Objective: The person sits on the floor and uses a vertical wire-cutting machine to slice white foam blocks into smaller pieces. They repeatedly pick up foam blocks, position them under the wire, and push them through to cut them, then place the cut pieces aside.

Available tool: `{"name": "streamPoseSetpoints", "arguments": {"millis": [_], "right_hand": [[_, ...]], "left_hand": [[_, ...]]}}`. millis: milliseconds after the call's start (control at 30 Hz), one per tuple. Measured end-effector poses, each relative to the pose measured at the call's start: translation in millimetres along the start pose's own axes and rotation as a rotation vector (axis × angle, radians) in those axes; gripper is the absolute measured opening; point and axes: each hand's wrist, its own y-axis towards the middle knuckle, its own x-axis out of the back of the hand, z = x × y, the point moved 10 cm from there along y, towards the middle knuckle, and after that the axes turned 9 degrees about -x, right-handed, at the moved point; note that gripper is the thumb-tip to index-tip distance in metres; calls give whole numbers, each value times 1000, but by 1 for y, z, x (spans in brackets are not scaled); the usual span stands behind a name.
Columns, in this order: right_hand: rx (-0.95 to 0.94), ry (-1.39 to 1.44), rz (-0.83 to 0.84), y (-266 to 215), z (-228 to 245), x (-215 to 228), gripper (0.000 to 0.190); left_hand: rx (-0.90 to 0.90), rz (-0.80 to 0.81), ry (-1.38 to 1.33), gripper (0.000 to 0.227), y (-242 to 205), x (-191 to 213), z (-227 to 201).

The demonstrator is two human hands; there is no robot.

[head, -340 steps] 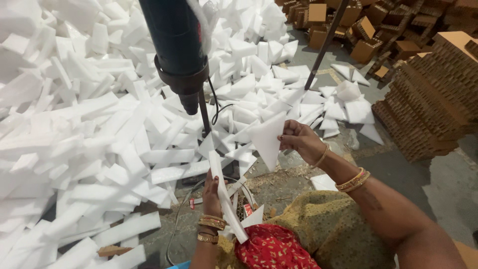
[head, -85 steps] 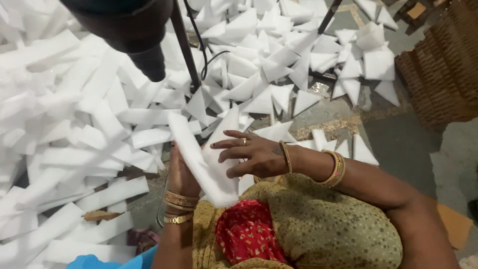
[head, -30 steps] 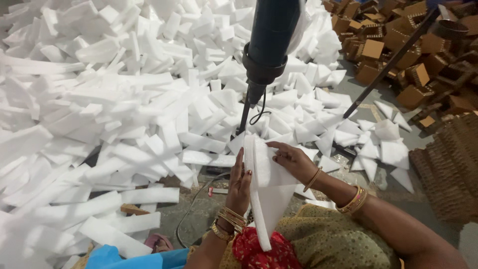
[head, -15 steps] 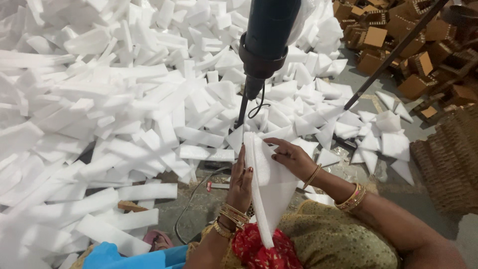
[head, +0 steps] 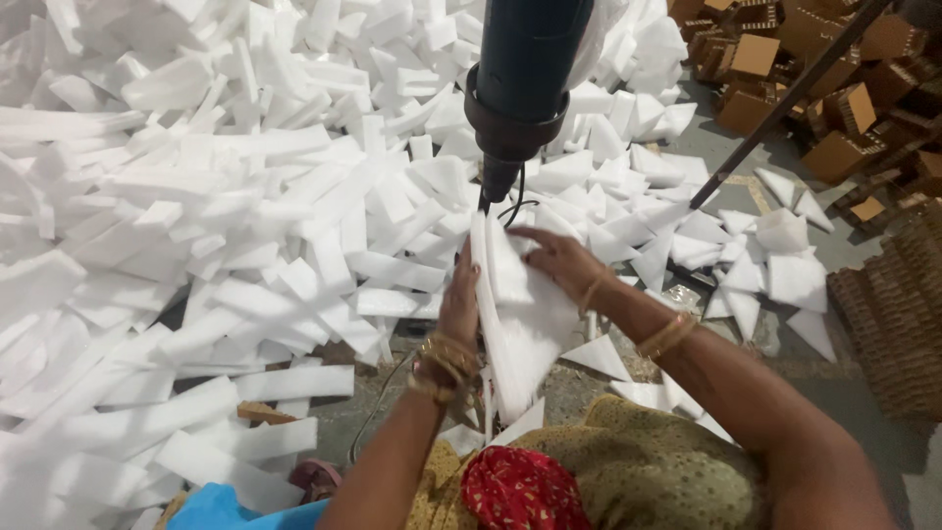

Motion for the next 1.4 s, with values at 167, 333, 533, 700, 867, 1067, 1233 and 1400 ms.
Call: {"name": "streamPoseSetpoints", "arguments": {"millis": [167,333,533,700,867,1067,1233,1400], "right_hand": [[178,287,77,83,30,29,50],[243,375,172,97,48,38,47],[278,348,210,9,56,19,47],[258,43,45,-48,42,13,43],[340,-250,-66,-77,31,13,38],[341,-279,-72,-98,19,4,47],[317,-214,-34,-107,12,-5,49],[348,-168,5,-102,5,-8,53]], "left_hand": [[389,-147,-134,66,48,12,-6],[100,-83,-363,67,79,2,-30],[-172,-40,66,60,28,-6,-62],[-205,-63,-87,58,-35,-23,-85],[-38,-51,312,59,-83,-24,-91],[-206,-22,359,56,-108,-33,-107],[-211,-15,361,56,-120,-35,-102],[-218,0,385,57,-119,-36,-98]]}}
